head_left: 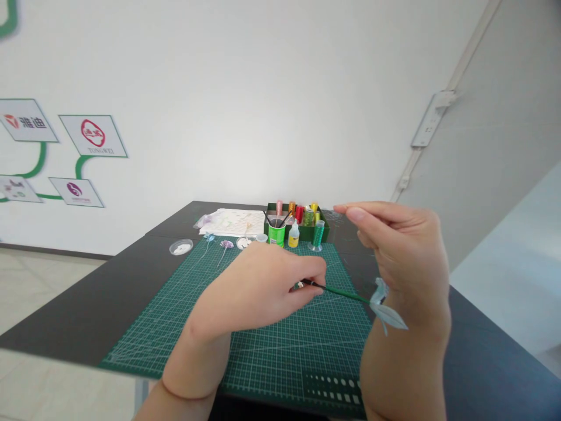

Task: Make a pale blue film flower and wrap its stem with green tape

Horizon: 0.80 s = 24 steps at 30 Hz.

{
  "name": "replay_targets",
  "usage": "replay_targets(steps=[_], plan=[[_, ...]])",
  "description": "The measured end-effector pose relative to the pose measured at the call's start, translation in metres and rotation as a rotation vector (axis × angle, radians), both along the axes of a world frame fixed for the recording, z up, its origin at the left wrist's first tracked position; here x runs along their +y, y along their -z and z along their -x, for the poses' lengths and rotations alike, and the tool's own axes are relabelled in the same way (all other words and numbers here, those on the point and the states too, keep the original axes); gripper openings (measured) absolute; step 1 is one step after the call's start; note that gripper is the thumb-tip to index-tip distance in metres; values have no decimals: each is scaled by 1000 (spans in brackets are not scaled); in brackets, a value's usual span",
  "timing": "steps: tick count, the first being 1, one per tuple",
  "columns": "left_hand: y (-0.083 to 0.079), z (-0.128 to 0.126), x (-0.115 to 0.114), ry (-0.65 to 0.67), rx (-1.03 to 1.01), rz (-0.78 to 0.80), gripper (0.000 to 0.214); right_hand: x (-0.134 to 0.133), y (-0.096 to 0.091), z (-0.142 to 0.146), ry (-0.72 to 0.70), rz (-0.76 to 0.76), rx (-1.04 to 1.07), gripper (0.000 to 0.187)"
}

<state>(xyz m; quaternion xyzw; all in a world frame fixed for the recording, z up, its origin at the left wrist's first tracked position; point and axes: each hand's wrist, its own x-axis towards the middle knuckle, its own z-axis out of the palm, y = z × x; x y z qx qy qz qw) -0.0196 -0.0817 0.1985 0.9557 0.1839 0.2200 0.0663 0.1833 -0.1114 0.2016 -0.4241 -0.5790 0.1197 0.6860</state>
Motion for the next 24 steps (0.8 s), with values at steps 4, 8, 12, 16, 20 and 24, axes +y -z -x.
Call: replay_targets(steps=[4,8,12,16,20,24], plan=[[-2,4,-7,0,-28,-11,5,0,0,1,18,-22,-11,12],[-3,7,-10,7,-46,-2,5,0,0,2,34,-37,-26,12],[-4,9,-11,12,-57,-10,6,4,-1,1,14,-2,-29,12],[-4,12,-12,9,-132,-54,6,10,0,-2,55,65,-86,8],[-5,15,-13,6,-276,-94,4,16,3,-4,70,166,-228,10],[-5,17,-13,-32,-480,-131,4,18,5,-7,25,264,-313,17]])
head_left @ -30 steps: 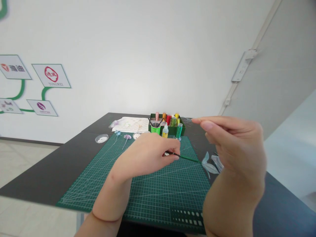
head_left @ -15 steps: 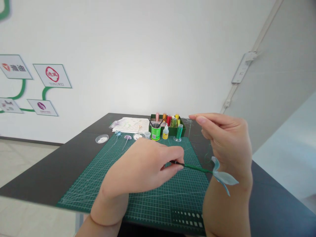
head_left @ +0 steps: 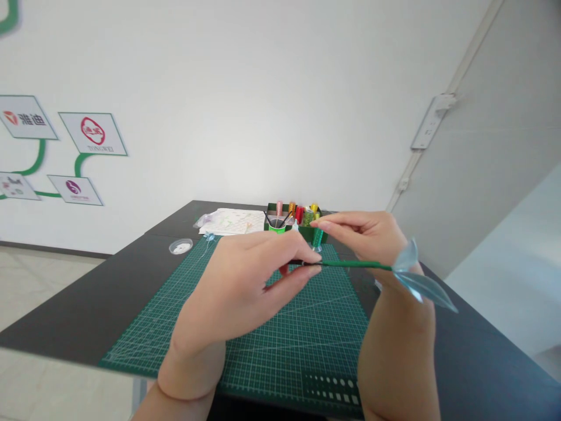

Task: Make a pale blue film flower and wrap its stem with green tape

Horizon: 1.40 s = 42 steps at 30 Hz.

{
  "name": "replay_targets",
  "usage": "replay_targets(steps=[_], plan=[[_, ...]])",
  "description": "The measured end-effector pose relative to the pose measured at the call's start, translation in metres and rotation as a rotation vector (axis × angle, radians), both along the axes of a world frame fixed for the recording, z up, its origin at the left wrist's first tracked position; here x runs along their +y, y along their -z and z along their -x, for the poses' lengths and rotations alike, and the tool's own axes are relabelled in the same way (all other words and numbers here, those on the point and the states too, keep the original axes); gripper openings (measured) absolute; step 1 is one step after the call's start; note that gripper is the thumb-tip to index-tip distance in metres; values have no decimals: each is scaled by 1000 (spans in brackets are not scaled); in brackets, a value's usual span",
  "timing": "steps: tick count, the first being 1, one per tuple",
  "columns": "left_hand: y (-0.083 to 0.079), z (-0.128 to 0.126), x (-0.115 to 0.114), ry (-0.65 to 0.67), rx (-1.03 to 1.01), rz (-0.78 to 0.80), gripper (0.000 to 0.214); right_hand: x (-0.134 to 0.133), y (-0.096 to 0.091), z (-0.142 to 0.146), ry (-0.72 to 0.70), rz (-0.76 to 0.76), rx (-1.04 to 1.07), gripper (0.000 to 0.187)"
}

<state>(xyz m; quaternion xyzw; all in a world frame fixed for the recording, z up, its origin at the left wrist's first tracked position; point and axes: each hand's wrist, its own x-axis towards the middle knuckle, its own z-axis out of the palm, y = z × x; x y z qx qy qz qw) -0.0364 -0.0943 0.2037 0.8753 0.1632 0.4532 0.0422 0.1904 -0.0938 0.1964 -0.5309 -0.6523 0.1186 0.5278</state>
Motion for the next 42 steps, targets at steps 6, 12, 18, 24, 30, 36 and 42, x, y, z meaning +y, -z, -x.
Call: replay_targets(steps=[6,12,18,24,30,36,42], plan=[[-1,1,12,-143,-277,17,2,-4,1,-3,-170,65,-84,17],[1,-4,24,-172,-418,142,4,-17,-6,0,-325,222,-162,27],[3,-11,29,-190,-452,177,5,-21,-6,-2,-415,329,-236,27],[3,-10,41,-231,-412,184,3,-29,-4,-8,-476,340,-296,28],[5,-13,51,-179,-164,275,2,-43,-11,-9,-643,103,-202,13],[6,-19,50,-163,187,287,7,-47,-12,-6,-481,-81,-41,11],[9,-18,42,-84,413,191,5,-37,-6,-6,-275,-139,121,10]])
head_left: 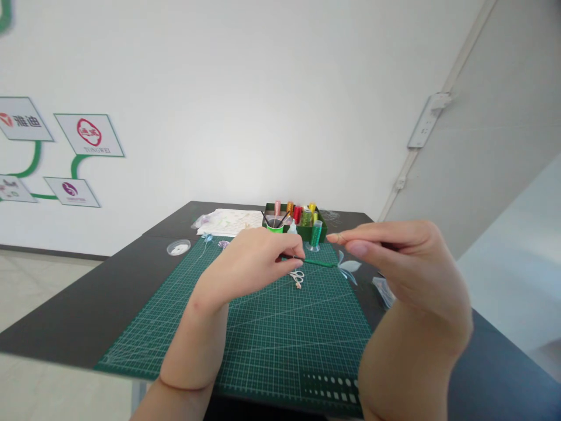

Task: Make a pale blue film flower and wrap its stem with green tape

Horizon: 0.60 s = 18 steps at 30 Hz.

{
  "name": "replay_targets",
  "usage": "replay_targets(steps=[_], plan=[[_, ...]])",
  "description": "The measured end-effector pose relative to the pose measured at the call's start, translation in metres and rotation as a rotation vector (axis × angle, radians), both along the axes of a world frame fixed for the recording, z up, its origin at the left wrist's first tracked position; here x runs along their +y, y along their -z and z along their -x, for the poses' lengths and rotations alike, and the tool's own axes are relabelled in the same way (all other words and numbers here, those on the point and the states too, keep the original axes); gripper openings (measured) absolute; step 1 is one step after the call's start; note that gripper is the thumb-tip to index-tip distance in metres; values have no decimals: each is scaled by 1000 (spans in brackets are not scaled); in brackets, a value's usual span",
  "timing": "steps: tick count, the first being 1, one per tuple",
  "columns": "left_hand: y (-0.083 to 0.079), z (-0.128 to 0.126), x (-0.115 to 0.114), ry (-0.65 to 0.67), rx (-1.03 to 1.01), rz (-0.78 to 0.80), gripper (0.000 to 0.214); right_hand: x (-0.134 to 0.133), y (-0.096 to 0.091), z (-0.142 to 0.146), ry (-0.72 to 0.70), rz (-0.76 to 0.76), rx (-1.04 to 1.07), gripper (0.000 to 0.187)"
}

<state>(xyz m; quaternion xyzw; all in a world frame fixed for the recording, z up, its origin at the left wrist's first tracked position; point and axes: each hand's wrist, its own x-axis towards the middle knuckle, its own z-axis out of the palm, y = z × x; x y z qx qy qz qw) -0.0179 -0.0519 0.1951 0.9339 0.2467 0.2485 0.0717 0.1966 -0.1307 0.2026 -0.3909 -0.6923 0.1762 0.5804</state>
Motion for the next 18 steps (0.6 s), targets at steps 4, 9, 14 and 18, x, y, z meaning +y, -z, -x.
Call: replay_targets(steps=[4,9,14,18], plan=[[-3,8,-13,67,20,-18,5,11,2,3,37,19,137,15],[-8,18,-25,158,-23,-23,4,16,-2,12,126,55,173,14],[-8,24,-33,144,-63,-79,4,15,-4,16,154,57,136,13],[-8,28,-39,133,-118,-120,3,17,-4,14,129,73,93,12]])
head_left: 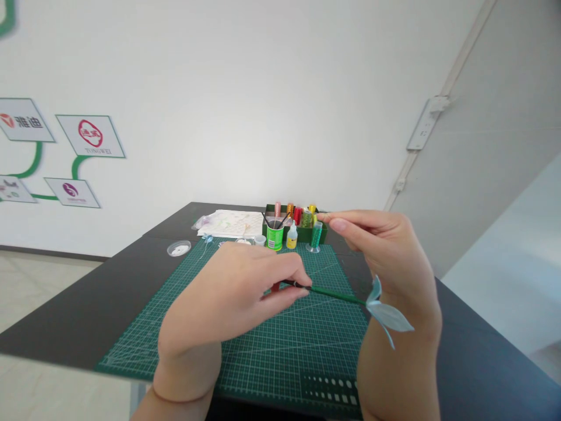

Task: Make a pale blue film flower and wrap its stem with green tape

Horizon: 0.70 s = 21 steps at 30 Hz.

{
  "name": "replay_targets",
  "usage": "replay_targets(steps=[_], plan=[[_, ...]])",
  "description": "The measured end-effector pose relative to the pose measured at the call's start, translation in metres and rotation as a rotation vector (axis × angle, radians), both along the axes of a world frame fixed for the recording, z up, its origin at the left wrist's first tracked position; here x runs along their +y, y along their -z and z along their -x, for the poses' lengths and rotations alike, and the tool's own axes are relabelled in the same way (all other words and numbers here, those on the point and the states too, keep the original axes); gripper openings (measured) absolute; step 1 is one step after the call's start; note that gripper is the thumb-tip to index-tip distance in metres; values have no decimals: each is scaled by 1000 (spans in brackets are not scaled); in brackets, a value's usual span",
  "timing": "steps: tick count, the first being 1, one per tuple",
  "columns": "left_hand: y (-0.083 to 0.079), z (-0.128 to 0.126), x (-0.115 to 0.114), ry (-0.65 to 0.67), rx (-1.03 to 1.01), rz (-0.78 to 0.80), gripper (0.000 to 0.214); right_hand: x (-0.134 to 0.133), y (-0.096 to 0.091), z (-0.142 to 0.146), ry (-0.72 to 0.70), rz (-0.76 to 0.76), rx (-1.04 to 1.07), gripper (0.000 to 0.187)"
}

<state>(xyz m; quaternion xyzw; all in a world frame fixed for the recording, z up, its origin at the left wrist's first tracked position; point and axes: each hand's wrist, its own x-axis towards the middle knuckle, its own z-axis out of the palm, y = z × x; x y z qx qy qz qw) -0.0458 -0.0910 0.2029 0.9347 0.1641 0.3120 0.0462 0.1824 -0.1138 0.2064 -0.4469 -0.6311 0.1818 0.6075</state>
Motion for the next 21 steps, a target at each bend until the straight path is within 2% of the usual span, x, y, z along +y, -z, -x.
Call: replay_targets(steps=[12,17,21], plan=[[-2,3,-9,-61,-120,-80,7,12,4,-6,-30,89,-157,12],[-2,3,-9,-67,-335,-132,8,11,3,-6,-79,143,-227,15],[-1,-2,-6,-190,-506,-203,8,8,4,-8,-212,210,-252,17]])
